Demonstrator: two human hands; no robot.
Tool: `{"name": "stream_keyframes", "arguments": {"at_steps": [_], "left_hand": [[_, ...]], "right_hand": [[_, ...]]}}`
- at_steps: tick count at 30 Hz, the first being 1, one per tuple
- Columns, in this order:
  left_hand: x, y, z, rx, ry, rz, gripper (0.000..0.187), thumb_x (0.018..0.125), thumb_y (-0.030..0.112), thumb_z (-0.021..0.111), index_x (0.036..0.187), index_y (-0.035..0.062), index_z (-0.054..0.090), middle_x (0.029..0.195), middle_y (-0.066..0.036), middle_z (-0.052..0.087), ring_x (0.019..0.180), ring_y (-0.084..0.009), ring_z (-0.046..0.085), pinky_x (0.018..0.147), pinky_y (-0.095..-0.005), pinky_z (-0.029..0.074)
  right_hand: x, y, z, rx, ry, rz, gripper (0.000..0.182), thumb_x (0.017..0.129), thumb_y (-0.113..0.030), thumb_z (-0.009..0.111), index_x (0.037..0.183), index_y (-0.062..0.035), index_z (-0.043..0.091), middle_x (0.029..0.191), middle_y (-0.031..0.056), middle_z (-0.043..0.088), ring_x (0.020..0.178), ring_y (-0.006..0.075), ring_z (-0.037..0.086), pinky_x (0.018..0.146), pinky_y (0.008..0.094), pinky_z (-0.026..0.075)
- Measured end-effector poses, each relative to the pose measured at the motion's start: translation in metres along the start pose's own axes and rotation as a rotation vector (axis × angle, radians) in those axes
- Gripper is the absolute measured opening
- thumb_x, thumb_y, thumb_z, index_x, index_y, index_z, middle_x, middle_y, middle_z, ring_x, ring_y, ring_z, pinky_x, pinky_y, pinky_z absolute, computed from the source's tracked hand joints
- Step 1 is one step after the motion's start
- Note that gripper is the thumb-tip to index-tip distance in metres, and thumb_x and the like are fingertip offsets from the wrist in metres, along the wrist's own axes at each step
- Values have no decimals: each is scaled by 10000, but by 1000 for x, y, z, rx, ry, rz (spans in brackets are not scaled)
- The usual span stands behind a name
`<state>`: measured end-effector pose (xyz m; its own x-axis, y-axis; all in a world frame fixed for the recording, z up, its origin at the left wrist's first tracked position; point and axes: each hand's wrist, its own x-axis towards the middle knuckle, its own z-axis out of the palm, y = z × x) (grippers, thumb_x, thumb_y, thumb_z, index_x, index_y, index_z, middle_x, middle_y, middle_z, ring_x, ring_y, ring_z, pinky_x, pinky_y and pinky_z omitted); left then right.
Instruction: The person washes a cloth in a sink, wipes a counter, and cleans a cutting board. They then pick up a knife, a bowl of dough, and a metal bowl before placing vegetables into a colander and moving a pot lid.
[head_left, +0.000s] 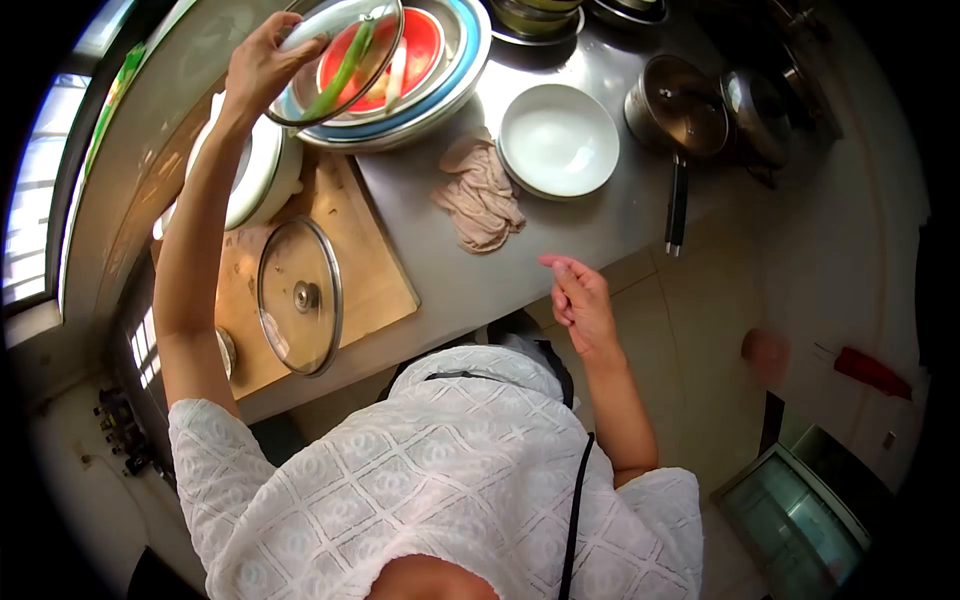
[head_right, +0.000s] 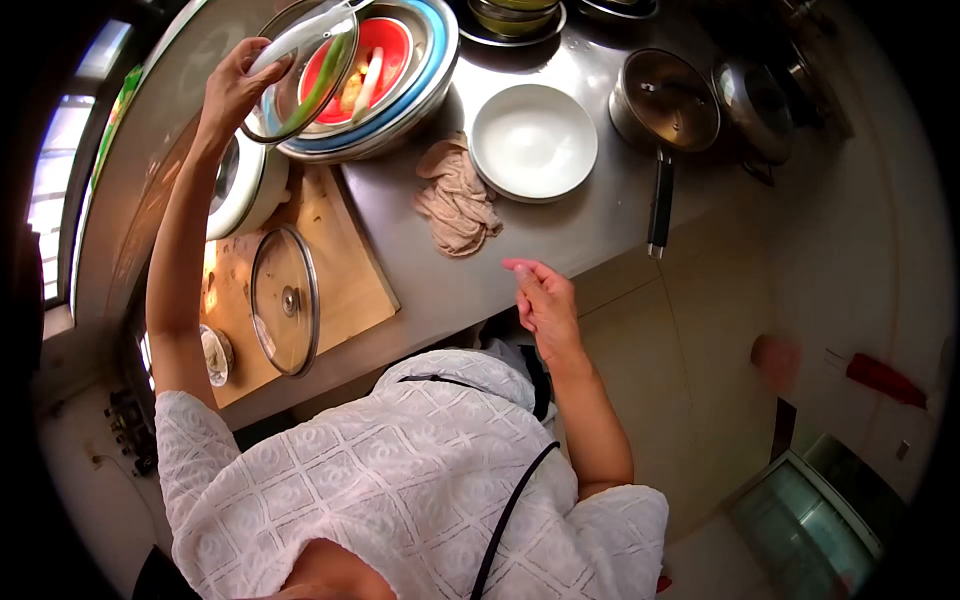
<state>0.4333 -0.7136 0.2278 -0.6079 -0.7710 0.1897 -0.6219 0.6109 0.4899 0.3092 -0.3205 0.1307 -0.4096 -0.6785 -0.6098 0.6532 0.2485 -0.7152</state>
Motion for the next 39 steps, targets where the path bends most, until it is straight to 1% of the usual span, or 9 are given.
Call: {"name": "stream_keyframes", "arguments": {"at_steps": [5, 19, 21, 23, 25, 26, 31, 37, 39], "left_hand": [[43, 20, 65, 248, -58, 47, 492, 660, 456, 577, 1014, 118, 530, 922, -126, 592, 872, -278, 561, 729, -354, 424], [33, 31, 81, 267, 134, -78, 794, 630, 596, 560, 1196, 70, 378, 1058, -223, 511, 1006, -330, 487, 820, -399, 386], [10, 53, 79, -59, 221, 39, 621, 727, 522, 518, 1126, 52, 456, 848, -145, 562, 789, -231, 545, 698, -321, 424], [-46, 109, 76, -521, 46, 118, 427, 821, 392, 460, 1081, 54, 491, 686, -33, 502, 606, -114, 472, 542, -222, 388], [-103, 147, 95, -688, -103, -199, 285, 860, 251, 431, 1045, 49, 505, 618, 53, 417, 510, -30, 363, 450, -150, 273], [-131, 167, 111, -836, -220, -94, 227, 852, 188, 455, 1017, 44, 513, 603, 95, 358, 481, 5, 274, 433, -135, 197], [-226, 282, 172, -1059, -616, 95, 137, 815, 123, 530, 913, 28, 519, 802, -16, 526, 590, -46, 442, 517, -166, 362], [-276, 425, 252, -1165, -925, 292, 194, 776, 3, 540, 958, 3, 474, 884, -52, 530, 812, -94, 504, 737, -208, 405], [-296, 483, 277, -1133, -1041, 361, 224, 775, 32, 555, 979, 23, 462, 817, -33, 532, 755, -72, 501, 693, -205, 418]], "right_hand": [[-18, 10, -47, 104, 56, 28, 242, 846, -212, 474, 960, -6, 531, 502, -41, 382, 376, 10, 257, 321, 154, 204], [-94, 31, -103, 257, 415, -139, 283, 873, -244, 415, 961, 1, 525, 524, -26, 381, 391, 19, 275, 338, 160, 217], [-103, 42, -113, 274, 462, -96, 321, 875, -285, 400, 946, 4, 523, 537, -16, 397, 399, 35, 295, 354, 177, 243], [-104, 52, -120, 544, 476, -48, 346, 869, -322, 397, 931, -6, 524, 556, -12, 416, 406, 52, 311, 386, 198, 277], [-97, 65, -139, 710, 375, -85, 365, 863, -349, 391, 946, -16, 516, 616, 7, 462, 474, 90, 373, 467, 236, 334], [-93, 60, -141, 837, 320, -129, 369, 861, -352, 389, 958, -17, 510, 673, 27, 489, 550, 119, 423, 534, 257, 367], [-107, 19, -177, 1166, 103, -418, 437, 854, -395, 365, 1011, -2, 472, 981, 128, 514, 944, 254, 493, 859, 384, 385], [-156, 3, -266, 1201, 181, -611, 480, 861, -408, 340, 1054, 14, 457, 1020, 143, 500, 987, 254, 471, 908, 392, 343], [-183, 8, -307, 1206, 225, -705, 475, 859, -410, 348, 1069, 3, 455, 1022, 131, 502, 982, 240, 473, 908, 390, 344]]}}
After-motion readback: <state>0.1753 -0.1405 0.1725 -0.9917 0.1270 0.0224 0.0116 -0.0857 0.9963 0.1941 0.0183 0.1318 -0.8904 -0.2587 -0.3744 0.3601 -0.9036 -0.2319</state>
